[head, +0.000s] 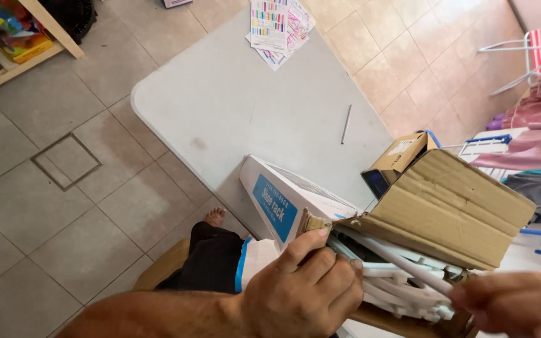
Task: Unboxing a shoe rack and organizing the plastic frames and metal rods on a table.
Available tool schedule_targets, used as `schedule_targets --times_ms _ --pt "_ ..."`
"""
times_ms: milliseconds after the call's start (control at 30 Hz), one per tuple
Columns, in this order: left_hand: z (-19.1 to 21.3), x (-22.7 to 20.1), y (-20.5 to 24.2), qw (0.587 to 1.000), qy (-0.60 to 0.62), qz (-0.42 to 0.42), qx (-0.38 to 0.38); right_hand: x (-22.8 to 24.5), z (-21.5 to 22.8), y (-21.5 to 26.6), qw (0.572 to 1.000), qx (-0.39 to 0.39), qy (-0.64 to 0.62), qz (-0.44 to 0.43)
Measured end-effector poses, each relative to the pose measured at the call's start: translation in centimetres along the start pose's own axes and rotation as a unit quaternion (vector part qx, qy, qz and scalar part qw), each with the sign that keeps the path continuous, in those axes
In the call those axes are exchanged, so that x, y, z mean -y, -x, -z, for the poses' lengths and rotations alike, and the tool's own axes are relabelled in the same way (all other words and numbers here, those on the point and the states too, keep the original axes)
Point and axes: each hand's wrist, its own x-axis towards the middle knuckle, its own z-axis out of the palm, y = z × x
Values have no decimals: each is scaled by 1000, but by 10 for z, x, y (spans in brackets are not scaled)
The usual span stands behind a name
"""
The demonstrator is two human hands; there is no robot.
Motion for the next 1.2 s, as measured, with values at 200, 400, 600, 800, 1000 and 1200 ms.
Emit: schedule_targets --times_ms 200,400,600,800,1000,1200 --pt "-1 8 -10 1000 12 3 6 106 -33 -49 960 -85 -63 258" --pt "-10 14 -18 1000 -16 -2 12 -80 15 -12 974 15 157 -163" --pt "-16 21 -26 999 -31 -12 28 69 -43 -54 882 -296 -35 365" --pt "-14 27 -35 997 -57 -17 48 65 -17 -57 816 -308 179 456" --pt "12 56 -45 976 -72 -65 195 -1 -8 -49 881 -438 110 143" --pt "21 156 -46 917 370 95 117 -84 -60 -99 844 -414 -319 126"
